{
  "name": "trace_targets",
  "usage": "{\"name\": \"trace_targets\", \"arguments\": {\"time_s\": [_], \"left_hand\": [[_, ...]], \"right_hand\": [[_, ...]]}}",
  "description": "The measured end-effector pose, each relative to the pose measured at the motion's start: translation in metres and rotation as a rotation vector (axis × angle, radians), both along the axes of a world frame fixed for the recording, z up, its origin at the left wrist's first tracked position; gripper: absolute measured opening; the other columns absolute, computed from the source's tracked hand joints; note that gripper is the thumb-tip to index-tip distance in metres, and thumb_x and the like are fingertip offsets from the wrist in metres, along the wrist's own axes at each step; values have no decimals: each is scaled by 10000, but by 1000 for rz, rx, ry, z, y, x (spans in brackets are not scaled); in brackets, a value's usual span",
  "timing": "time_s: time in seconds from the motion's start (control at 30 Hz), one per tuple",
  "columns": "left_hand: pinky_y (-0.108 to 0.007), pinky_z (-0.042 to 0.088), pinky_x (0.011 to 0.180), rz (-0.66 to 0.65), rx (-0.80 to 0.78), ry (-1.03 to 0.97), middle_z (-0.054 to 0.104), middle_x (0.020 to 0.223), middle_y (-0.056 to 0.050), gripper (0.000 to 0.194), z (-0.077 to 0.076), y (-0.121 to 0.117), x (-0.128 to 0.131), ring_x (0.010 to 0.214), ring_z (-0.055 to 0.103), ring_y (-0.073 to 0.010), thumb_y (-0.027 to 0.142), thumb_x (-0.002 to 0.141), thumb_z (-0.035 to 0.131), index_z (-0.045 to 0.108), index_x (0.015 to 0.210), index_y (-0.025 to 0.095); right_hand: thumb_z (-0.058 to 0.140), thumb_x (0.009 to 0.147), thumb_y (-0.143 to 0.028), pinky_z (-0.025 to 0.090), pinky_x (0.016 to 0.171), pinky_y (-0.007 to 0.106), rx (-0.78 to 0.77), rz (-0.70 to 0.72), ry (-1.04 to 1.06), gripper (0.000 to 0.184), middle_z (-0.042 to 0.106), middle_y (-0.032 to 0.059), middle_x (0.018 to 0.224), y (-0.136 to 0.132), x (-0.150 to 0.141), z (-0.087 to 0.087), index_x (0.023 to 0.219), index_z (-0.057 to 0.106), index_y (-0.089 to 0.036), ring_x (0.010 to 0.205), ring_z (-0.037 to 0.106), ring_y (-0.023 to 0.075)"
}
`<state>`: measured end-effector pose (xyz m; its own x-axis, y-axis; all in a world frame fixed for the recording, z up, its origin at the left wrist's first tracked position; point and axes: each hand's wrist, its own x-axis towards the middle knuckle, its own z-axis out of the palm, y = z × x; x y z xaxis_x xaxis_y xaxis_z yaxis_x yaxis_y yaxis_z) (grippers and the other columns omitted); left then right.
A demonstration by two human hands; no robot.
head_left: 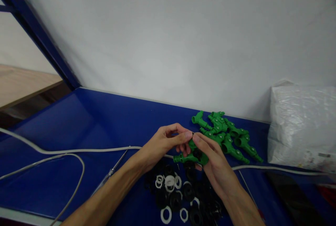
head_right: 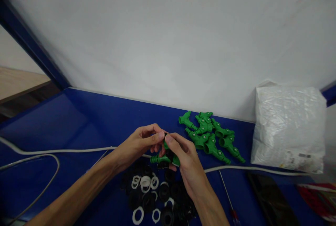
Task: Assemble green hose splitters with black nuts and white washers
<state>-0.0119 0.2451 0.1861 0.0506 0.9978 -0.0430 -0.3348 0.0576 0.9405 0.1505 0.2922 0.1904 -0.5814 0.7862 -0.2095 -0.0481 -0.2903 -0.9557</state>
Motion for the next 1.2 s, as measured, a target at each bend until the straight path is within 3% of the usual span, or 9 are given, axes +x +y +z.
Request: {"name": "trace_targets", "arguments": {"time_s": [0.2,0.5,0.87,1.03,1.1,1.2], "left_hand": [[-260,373,666,-32,-12,-71,679,721,-4,316,-6,0,-1,678,579,-114,463,851,782,672,862,167],[-256,373,646,-62,-28,-180,689,717,-3,296,-10,1,1,641,620,-118,414,827,804,627,813,178],[-270,440,636,-25,15,-142,648,678,18,219,-13,4,1,618,641,-128,367,868,748,636,861,179],[-269,449,626,18,-35,-79,626,655,44,204,-7,2,2,584,619,-120,292,778,795,646,862,180],[-249,439,637,37,-45,-41,630,673,59,172,-5,1,1,592,615,-102,264,776,773,640,839,175],[-225,414,719,42,-87,42,626,694,83,66,-8,5,-4,651,602,-61,181,891,588,626,865,133]], "right_hand": [[778,797,-587,277,461,250,-25,-7,24,396,647,35,743,0,1,-5,744,682,-206,642,532,157],[727,843,-582,274,436,241,-18,30,41,385,660,51,769,-1,2,-7,852,744,-198,637,507,152],[708,861,-569,272,414,229,-19,88,79,381,623,34,710,1,1,-4,818,725,-191,617,534,151],[710,868,-539,245,405,235,-36,118,144,349,626,27,697,1,1,-1,830,736,-193,599,532,143],[719,860,-545,247,408,240,-39,158,192,349,639,23,716,3,1,-2,848,752,-198,601,528,138],[752,817,-589,263,404,246,-39,235,239,381,643,13,746,11,1,-6,879,759,-213,607,526,137]]}}
